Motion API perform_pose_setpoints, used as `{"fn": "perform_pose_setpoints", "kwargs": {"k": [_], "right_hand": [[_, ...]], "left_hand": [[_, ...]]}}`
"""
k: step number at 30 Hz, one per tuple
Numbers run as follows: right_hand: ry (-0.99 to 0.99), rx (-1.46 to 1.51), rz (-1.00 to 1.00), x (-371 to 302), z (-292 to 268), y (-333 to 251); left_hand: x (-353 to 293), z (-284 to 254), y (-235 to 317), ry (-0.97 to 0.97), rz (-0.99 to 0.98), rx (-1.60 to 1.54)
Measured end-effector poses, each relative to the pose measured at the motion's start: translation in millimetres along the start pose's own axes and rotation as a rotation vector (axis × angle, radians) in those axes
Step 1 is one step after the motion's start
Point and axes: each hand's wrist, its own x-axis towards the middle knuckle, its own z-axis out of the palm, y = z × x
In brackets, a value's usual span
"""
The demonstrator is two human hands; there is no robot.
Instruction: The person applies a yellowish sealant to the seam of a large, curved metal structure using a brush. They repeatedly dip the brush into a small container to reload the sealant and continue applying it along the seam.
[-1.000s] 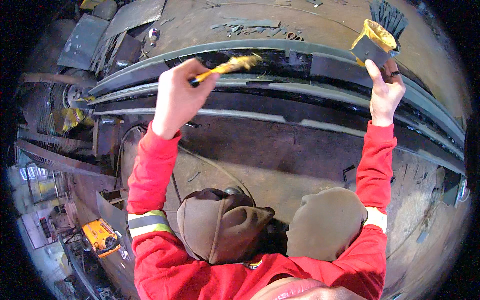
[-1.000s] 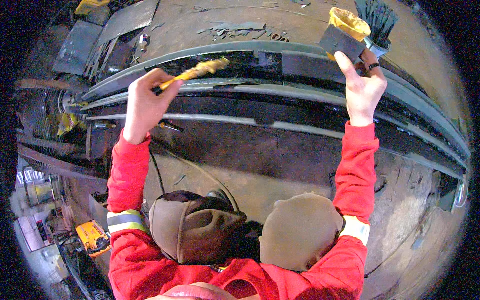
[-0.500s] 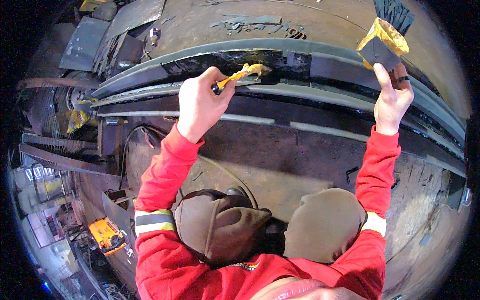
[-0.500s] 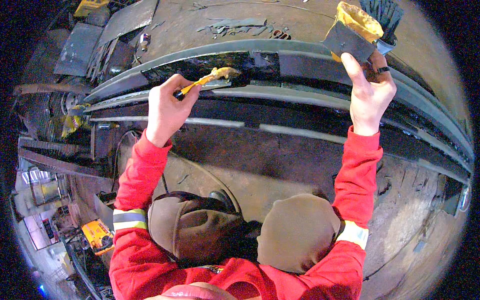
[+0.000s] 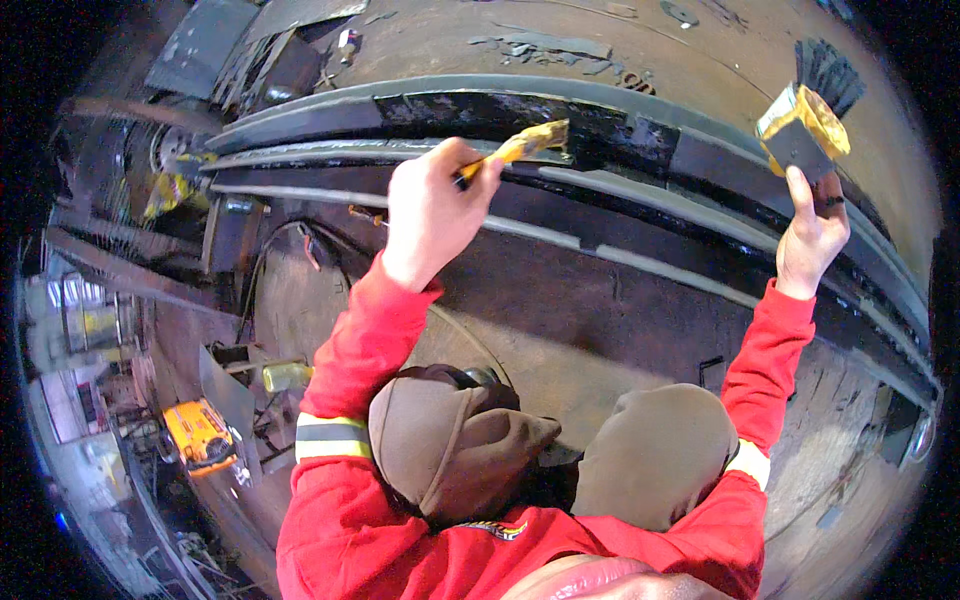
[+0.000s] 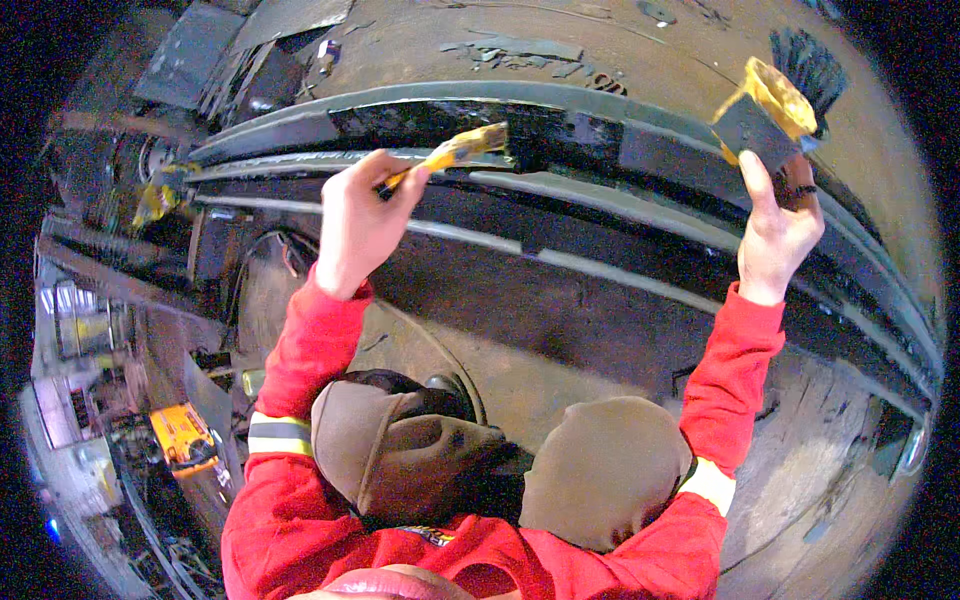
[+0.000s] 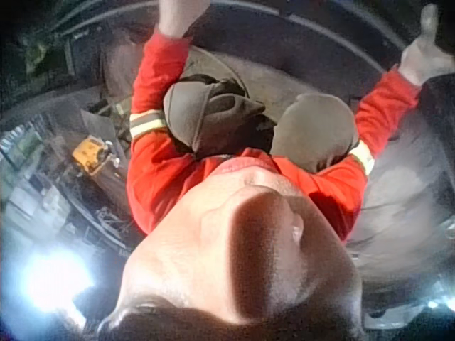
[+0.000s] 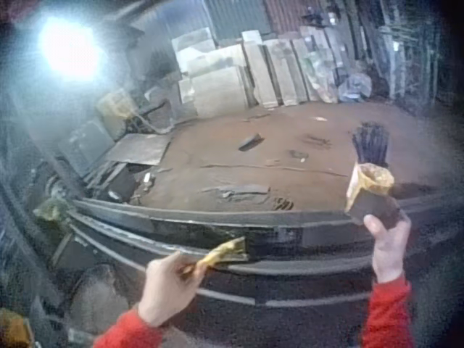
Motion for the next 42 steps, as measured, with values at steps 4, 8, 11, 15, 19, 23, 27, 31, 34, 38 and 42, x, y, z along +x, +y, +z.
{"fn": "perform_pose_setpoints", "kwargs": {"k": [4,8,11,15,19,23,27,31,34,38,42], "right_hand": [[-0.001,-0.024,-0.008,-0.4,-0.4,3.2],[-0.012,-0.026,-0.013,-1.5,-1.2,4.6],[-0.015,-0.011,-0.02,-0.6,-2.0,3.6],[-0.007,-0.021,-0.05,-1.6,0.3,2.0],[-0.007,-0.034,-0.019,0.6,-2.8,5.5],[0.01,-0.025,-0.018,0.6,-2.3,3.6],[0.023,-0.018,-0.003,-0.6,-2.9,4.8],[0.024,-0.007,-0.026,0.3,-0.3,5.0],[0.019,0.009,-0.032,0.5,-4.2,1.7],[0.029,0.021,0.001,-0.5,-1.9,4.0],[0.028,0.035,0.004,-2.0,3.0,2.5]], "left_hand": [[14.8,-1.9,-24.6,0.038,-0.064,0.295],[4.9,-28.2,-47.6,0.174,-0.148,0.499],[-2.7,-41.3,-56.7,0.203,-0.248,0.632],[0.4,-13.8,-37.9,0.191,-0.255,0.523],[2.2,13.0,-7.6,0.088,-0.144,0.324],[-5.7,15.7,9.3,-0.027,-0.061,-0.046],[-3.6,-2.7,11.3,-0.058,0.016,-0.048],[-1.6,-22.7,-5.2,0.054,0.007,0.109],[-5.7,-19.7,19.8,-0.119,-0.017,0.047],[-0.7,6.6,30.0,-0.136,0.06,-0.02],[-0.2,19.5,33.5,-0.085,-0.026,0.047]]}}
